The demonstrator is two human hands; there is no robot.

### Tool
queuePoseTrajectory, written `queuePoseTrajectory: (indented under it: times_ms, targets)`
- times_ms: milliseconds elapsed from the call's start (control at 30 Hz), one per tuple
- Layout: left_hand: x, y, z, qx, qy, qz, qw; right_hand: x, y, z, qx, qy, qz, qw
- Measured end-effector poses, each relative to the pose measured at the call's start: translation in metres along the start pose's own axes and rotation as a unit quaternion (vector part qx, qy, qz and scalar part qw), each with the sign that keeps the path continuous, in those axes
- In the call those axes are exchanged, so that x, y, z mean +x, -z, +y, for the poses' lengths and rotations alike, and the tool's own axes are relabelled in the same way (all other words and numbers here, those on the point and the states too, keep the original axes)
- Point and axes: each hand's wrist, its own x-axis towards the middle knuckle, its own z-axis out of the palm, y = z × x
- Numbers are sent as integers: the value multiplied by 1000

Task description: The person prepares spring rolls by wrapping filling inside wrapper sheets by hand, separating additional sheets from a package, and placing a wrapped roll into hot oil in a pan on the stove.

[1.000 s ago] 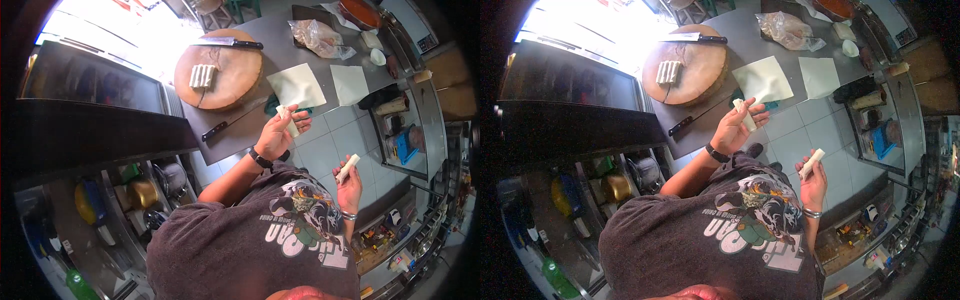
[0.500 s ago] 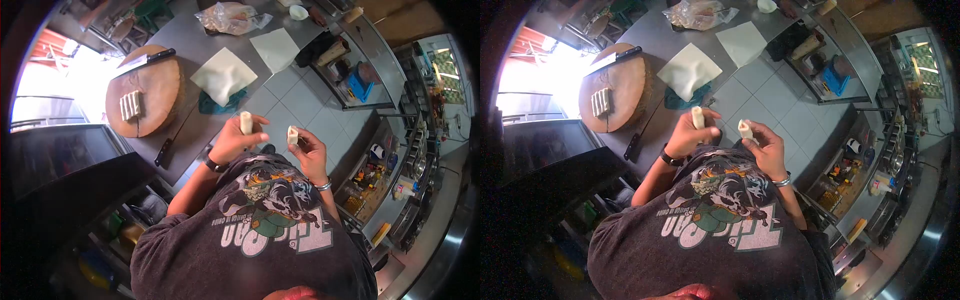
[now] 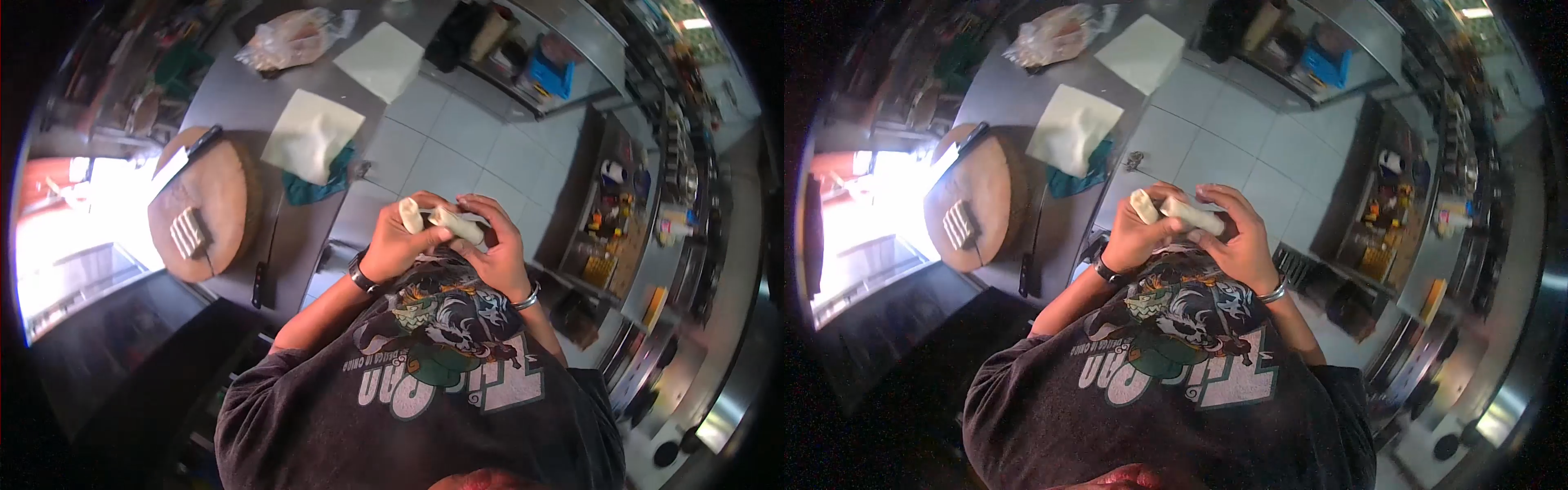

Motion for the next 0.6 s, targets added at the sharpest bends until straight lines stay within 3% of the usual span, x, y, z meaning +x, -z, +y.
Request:
queuePoseTrajectory:
  times_ms: [33,67,133,267,467,533,600]
  targets:
    - [2,-3,-2,-115,111,2,987,-5,3,-3,2,-31,23,999]
    - [5,-8,-8,-113,123,-16,986,-14,8,-1,0,-39,44,998]
    - [12,-17,-25,-113,132,-6,985,-33,18,5,122,-128,85,981]
    - [22,-49,-37,-82,156,-58,983,-65,40,17,187,-75,173,964]
    - [28,-114,-65,-79,197,-182,960,-141,70,21,141,-44,302,942]
    - [22,-142,-77,-58,221,-219,949,-174,79,19,146,-40,353,923]
    - [11,-174,-92,-35,240,-242,939,-208,90,11,287,-90,425,854]
